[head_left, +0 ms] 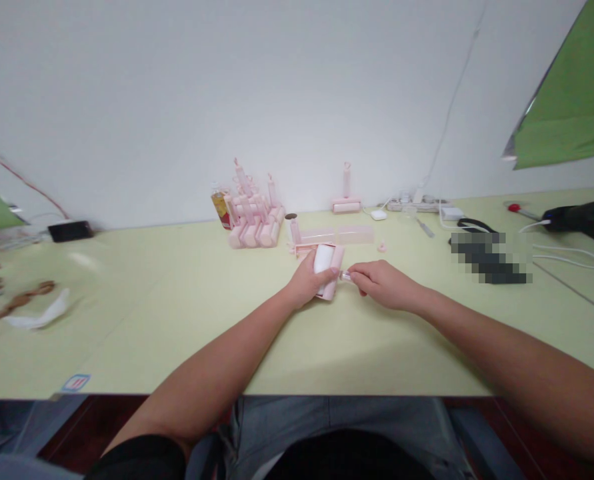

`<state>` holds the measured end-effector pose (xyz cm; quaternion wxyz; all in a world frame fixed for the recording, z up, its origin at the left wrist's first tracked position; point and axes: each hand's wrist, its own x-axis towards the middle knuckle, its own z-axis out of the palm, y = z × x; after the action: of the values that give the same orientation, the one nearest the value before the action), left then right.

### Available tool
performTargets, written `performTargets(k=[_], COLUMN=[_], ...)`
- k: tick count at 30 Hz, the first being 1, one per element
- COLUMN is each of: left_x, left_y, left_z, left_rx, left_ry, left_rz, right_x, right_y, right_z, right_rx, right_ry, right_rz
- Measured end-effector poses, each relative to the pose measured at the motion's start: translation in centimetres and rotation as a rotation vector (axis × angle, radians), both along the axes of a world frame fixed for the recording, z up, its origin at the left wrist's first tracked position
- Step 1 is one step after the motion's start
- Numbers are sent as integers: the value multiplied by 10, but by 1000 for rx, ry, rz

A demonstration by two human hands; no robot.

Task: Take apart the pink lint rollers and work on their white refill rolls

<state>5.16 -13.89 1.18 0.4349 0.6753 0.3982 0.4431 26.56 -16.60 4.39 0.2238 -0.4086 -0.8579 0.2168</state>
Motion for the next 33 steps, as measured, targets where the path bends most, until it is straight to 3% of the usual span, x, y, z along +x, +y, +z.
performTargets(k=[17,26,29,33], left_x=[0,1,1,0], left_y=[3,-3,-3,1], left_z=[-3,7,7,4], left_rx=[-42,90,57,-8], left_ry=[78,137,110,61], left_rz=[125,185,214,244], right_x=[-4,-4,6,33], right_y=[11,18,32,63], right_z=[-17,-29,-32,-41], right_rx=[-57,-101,-43,159], right_ry=[93,184,205,199], right_rz=[-16,-82,-178,-446])
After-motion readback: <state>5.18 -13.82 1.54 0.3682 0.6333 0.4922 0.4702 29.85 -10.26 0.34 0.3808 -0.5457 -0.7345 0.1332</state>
